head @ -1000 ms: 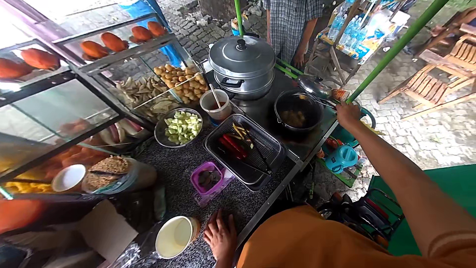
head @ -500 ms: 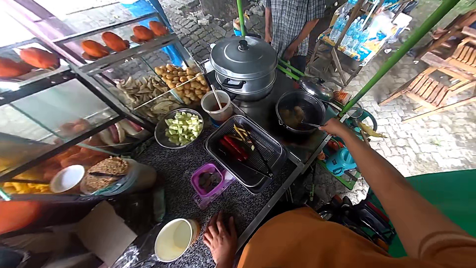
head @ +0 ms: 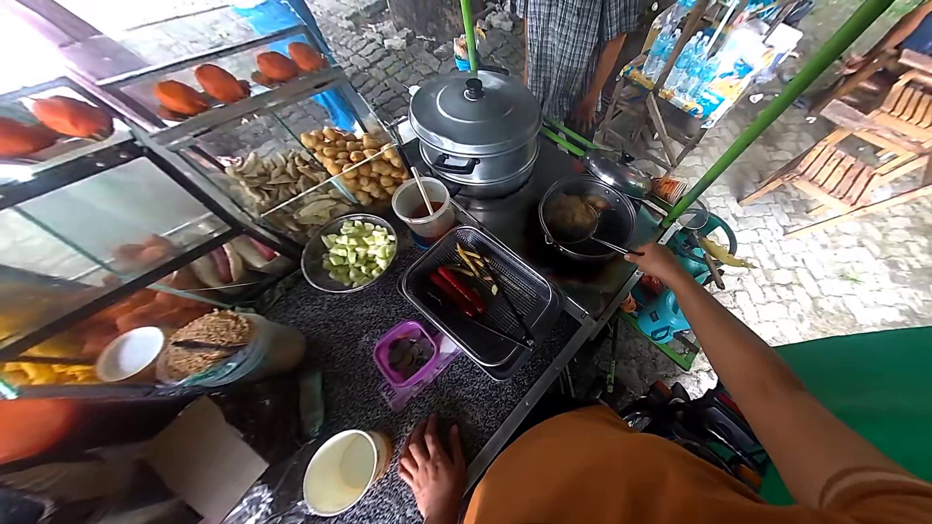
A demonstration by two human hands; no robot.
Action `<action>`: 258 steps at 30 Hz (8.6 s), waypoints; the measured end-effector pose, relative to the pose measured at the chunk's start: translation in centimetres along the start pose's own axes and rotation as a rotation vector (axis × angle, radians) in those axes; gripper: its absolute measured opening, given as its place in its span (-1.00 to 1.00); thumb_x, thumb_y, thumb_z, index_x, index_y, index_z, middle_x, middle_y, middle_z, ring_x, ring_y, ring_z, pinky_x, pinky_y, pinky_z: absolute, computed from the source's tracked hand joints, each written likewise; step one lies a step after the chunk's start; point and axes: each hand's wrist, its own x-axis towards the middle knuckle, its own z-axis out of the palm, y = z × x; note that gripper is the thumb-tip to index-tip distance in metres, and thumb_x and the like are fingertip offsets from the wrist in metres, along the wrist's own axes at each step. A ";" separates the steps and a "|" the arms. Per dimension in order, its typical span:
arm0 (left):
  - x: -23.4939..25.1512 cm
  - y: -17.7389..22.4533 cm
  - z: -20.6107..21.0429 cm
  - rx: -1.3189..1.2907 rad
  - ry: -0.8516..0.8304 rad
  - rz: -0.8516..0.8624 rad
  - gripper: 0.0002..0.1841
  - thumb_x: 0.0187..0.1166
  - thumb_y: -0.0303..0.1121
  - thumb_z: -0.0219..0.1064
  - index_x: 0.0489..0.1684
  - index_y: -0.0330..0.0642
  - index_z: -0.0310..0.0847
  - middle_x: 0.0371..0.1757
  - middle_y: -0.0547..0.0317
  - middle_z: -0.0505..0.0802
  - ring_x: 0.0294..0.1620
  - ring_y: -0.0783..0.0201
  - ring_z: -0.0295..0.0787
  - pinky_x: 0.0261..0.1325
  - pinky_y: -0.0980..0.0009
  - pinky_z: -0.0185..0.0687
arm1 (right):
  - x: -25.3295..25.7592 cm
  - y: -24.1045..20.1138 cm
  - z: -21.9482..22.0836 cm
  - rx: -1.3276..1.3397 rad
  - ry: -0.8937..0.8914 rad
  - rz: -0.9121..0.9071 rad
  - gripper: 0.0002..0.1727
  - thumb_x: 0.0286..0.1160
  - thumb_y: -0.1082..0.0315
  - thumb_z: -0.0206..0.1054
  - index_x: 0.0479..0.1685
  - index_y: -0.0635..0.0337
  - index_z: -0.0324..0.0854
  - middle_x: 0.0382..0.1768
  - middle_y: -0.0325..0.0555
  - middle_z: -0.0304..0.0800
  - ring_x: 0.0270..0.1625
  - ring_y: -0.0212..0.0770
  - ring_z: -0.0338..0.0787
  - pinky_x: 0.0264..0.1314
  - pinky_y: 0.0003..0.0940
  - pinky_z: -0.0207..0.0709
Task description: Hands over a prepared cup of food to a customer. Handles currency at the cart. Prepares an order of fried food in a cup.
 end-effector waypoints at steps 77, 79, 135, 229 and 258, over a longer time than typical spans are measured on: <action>0.0 0.8 -0.7 -0.025 -0.043 -0.037 -0.37 0.68 0.09 0.01 0.46 -0.20 0.64 0.47 -0.38 0.65 0.53 -0.51 0.47 0.54 -0.42 0.18 | -0.5 1.1 -0.6 -0.350 0.475 -0.191 -0.26 0.49 0.61 0.32 0.76 0.26 0.27 0.47 0.59 0.44 0.49 0.63 0.45 0.41 0.58 0.28; 0.1 0.7 -0.6 -0.035 -0.041 -0.031 -0.37 0.69 0.10 0.00 0.46 -0.20 0.63 0.47 -0.37 0.66 0.53 -0.51 0.47 0.54 -0.42 0.17 | -0.2 1.3 0.4 -0.353 0.431 -0.154 -0.25 0.46 0.60 0.36 0.75 0.26 0.28 0.49 0.58 0.44 0.49 0.62 0.47 0.44 0.61 0.26; 0.2 0.8 -0.8 -0.055 -0.023 -0.027 -0.36 0.67 0.10 0.02 0.42 -0.23 0.65 0.43 -0.36 0.69 0.50 -0.51 0.49 0.51 -0.43 0.19 | -4.7 -2.9 -3.9 -0.472 0.360 -0.114 -0.46 0.65 0.60 0.14 0.65 0.42 0.37 0.50 0.52 0.46 0.47 0.58 0.52 0.29 0.50 0.44; 13.9 13.6 -4.2 -0.209 -0.272 0.328 -0.47 0.68 -0.22 0.28 0.60 -0.24 0.50 0.53 -0.30 0.62 0.52 -0.35 0.52 0.51 -0.31 0.31 | 0.0 0.7 0.7 0.067 0.010 -0.002 -0.46 0.76 -0.01 0.25 0.11 0.41 0.74 0.08 0.37 0.79 0.14 0.25 0.79 0.29 0.26 0.54; 13.4 15.1 -4.2 -0.321 -0.341 0.421 -0.68 0.70 -0.58 0.11 0.26 -0.39 0.72 0.44 -0.25 0.72 0.44 -0.21 0.69 0.48 -0.02 0.58 | 0.1 0.8 0.8 0.049 0.046 -0.011 -0.45 0.76 0.02 0.24 0.01 0.48 0.74 0.07 0.45 0.79 0.22 0.36 0.76 0.35 0.35 0.49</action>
